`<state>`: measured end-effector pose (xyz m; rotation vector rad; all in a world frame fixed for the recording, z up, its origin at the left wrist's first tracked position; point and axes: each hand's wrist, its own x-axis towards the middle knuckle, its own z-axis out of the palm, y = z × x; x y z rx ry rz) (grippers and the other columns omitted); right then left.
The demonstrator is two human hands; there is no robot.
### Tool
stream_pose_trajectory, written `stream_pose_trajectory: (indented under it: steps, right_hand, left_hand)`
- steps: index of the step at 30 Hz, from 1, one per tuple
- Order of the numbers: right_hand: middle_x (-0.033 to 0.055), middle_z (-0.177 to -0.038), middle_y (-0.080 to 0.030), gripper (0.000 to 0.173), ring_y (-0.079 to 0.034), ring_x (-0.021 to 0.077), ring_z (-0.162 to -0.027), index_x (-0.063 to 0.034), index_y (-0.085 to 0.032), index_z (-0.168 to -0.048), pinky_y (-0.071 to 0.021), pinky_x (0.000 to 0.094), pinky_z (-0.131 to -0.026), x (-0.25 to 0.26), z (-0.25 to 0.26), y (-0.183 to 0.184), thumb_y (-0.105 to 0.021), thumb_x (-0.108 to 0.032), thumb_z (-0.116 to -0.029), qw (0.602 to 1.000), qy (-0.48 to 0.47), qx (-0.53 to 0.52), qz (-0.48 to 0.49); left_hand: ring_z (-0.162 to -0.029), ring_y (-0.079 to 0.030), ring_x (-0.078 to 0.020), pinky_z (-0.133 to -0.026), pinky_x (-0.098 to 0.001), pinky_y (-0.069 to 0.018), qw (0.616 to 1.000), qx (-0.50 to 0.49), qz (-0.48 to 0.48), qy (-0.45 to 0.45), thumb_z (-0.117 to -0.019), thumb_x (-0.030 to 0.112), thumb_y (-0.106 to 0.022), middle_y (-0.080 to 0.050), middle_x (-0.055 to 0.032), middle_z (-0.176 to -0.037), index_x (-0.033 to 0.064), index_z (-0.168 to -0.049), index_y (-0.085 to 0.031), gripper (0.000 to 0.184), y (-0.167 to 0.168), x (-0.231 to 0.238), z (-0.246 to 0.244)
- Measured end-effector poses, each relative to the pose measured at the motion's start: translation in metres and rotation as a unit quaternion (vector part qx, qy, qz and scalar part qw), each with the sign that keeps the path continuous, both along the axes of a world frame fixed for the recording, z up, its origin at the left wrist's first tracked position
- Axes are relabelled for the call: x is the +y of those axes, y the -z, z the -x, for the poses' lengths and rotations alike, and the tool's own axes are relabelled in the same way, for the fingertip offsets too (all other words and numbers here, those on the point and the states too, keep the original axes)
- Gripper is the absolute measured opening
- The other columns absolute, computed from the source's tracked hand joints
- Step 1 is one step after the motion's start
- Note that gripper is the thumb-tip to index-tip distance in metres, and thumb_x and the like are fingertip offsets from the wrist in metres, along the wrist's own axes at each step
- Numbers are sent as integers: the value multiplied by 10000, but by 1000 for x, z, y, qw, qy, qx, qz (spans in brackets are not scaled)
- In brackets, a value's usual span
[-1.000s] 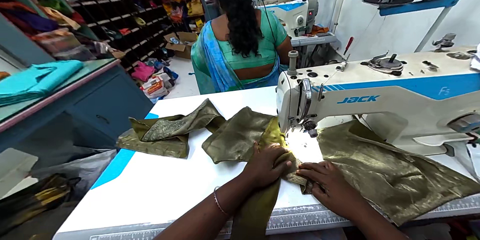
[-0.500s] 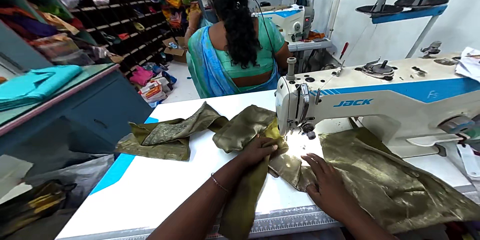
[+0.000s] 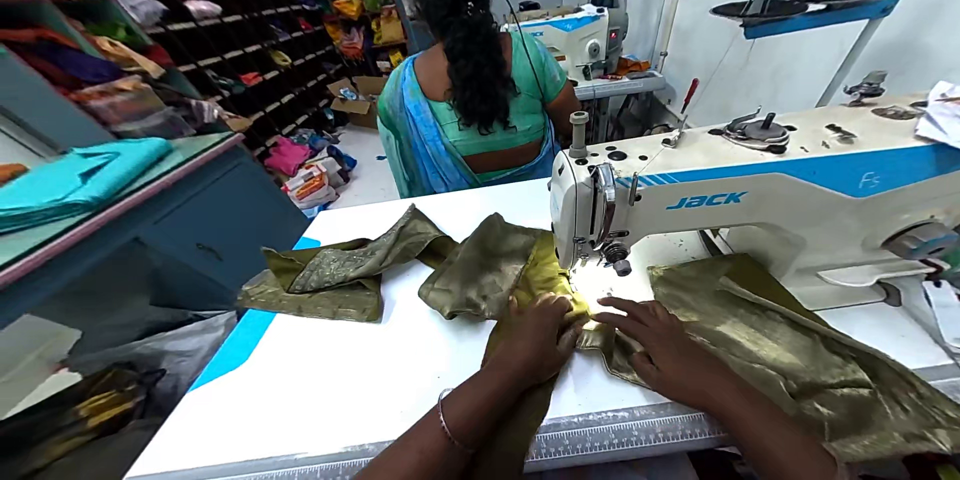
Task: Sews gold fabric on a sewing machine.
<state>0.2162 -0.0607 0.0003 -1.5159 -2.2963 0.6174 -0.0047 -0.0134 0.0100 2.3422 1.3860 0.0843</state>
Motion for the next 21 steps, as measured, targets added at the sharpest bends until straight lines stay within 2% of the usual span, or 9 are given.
stream_pose_trajectory:
  steps: [2,5,10,17,21]
  right_hand:
    - [-41,-1522,-526,547,-451,342,-1389,-233,-644,-1389,-383,642,-1042,7,-7,2,-550,8,-906,999,-33,1,26]
    - [-42,-1466,-581,521,-466,323,-1374,-211,-678,-1346,-363,615,-1063,11,-11,8,-538,11,-897,998,-50,-1,30]
    - [-54,-1465,-583,529,-462,320,-1379,-226,-683,-1343,-363,619,-1048,11,-10,11,-533,11,-895,999,-48,-8,24]
    - [-65,-1471,-575,514,-481,317,-1351,-232,-677,-1347,-383,612,-1006,12,-4,12,-529,-13,-907,999,-34,-21,10]
    - [-88,-1524,-525,536,-462,310,-1360,-277,-614,-1428,-370,597,-992,14,5,13,-494,-63,-951,998,-24,-58,18]
  left_hand:
    - [-1500,-353,-261,-1198,-699,-121,1000,-7,-2,9,-1061,409,-510,-506,-49,-1527,181,-1496,-516,491,6,3,2]
    - [-1526,-291,-245,-1184,-725,-66,1000,-15,0,19,-1066,398,-489,-458,-2,-1567,265,-1488,-550,446,11,5,3]
    - [-1515,-309,-228,-1173,-734,-54,999,-36,-3,33,-1052,363,-518,-500,38,-1533,255,-1460,-582,428,13,9,5]
    - [-1494,-338,-260,-1163,-739,-74,997,-64,-8,47,-1031,314,-570,-531,6,-1500,225,-1438,-610,419,13,18,10]
    - [-1428,-433,-280,-1167,-706,-162,987,-118,-12,110,-970,172,-633,-591,-42,-1437,170,-1353,-683,386,15,47,24]
